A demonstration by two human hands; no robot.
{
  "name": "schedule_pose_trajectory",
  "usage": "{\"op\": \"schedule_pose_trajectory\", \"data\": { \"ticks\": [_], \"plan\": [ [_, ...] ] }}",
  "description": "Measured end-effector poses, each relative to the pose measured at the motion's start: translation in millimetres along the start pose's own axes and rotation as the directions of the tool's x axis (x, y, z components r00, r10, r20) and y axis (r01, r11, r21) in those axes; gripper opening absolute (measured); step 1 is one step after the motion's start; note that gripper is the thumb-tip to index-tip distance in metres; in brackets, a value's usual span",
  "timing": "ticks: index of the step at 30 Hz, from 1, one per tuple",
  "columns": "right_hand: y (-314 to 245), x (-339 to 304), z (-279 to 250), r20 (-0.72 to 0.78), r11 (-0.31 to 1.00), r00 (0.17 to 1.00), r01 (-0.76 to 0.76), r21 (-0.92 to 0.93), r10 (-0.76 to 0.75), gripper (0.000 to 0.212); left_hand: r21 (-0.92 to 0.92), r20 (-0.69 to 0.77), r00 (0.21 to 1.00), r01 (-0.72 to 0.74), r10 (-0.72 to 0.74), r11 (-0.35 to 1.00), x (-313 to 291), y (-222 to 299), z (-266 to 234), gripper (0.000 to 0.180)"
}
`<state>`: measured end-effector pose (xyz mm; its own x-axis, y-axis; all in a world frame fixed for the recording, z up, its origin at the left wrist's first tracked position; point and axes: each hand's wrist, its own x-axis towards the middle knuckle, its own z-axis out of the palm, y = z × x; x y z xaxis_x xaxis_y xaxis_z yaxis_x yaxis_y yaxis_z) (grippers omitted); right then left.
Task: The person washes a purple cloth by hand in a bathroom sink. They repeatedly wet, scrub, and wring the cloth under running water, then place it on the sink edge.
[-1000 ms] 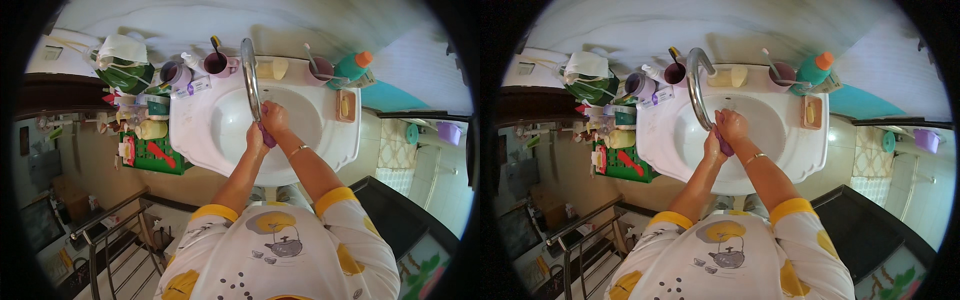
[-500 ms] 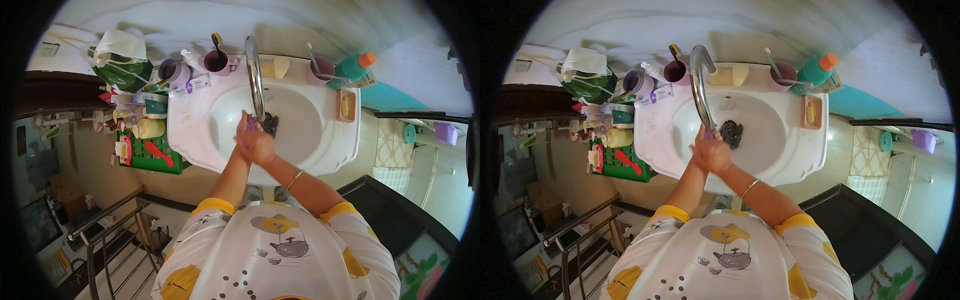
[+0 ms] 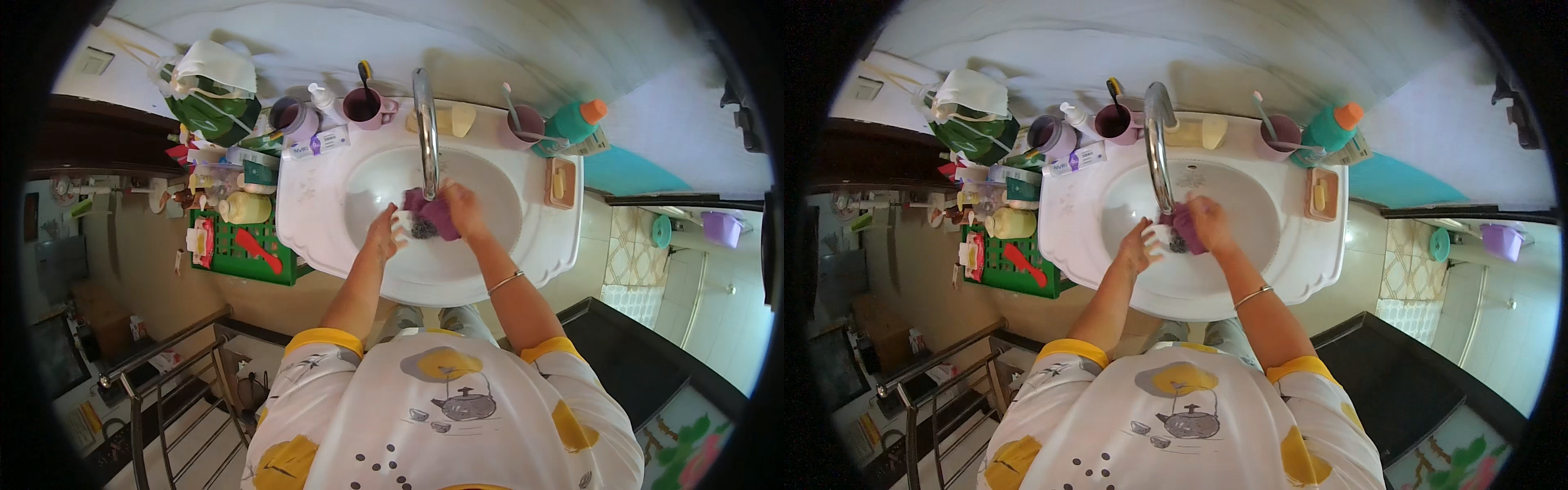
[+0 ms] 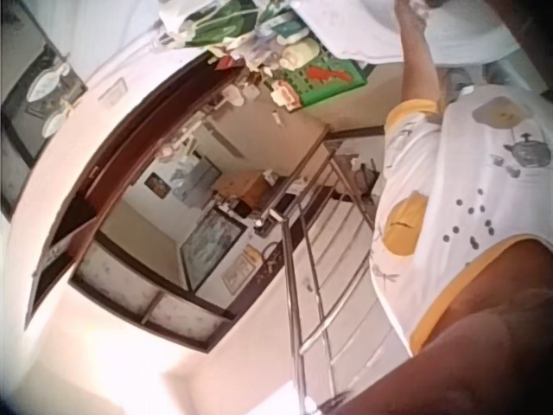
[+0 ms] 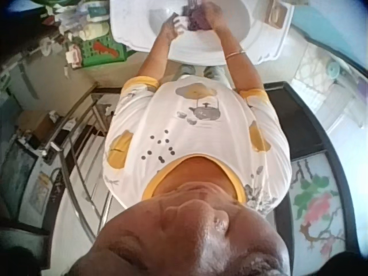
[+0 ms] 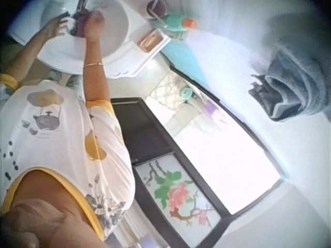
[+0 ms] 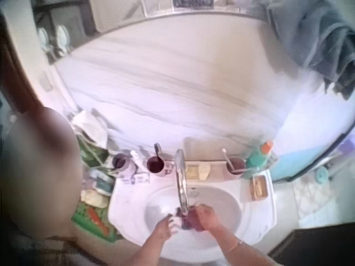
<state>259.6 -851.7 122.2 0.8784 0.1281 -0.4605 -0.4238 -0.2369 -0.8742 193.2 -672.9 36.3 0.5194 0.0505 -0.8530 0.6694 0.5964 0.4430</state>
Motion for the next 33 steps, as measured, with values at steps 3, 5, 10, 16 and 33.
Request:
{"op": "schedule_pose_trajectory", "data": {
  "ticks": [3,5,10,16,33],
  "plan": [
    [-5.7,-29.6,16.4,0.413,0.782,0.822,0.534,-0.321,-0.392,0.027,-0.194,0.346,0.913,0.296,-0.217,0.935,-27.0,11.5,25.4,0.064],
    [-9.8,-53.8,15.9,0.558,0.662,0.737,0.639,-0.391,-0.382,0.024,-0.281,0.651,0.756,0.329,-0.073,0.901,-37.5,16.9,36.1,0.068],
    [61.0,-66.4,-16.0,0.272,0.978,0.94,0.186,0.089,-0.204,0.03,-0.383,0.57,0.821,0.295,-0.027,0.876,-42.8,13.1,52.9,0.051],
    [57.7,-27.2,-13.8,0.068,0.988,0.997,0.025,0.155,-0.036,0.046,-0.502,0.54,0.815,0.11,0.212,0.858,-53.7,4.4,76.0,0.04],
    [-9.4,-89.5,29.7,0.39,0.668,0.712,0.695,-0.267,-0.584,0.02,-0.443,0.431,0.863,-0.053,0.265,0.895,1.4,-34.0,35.7,0.025]
  ]
}}
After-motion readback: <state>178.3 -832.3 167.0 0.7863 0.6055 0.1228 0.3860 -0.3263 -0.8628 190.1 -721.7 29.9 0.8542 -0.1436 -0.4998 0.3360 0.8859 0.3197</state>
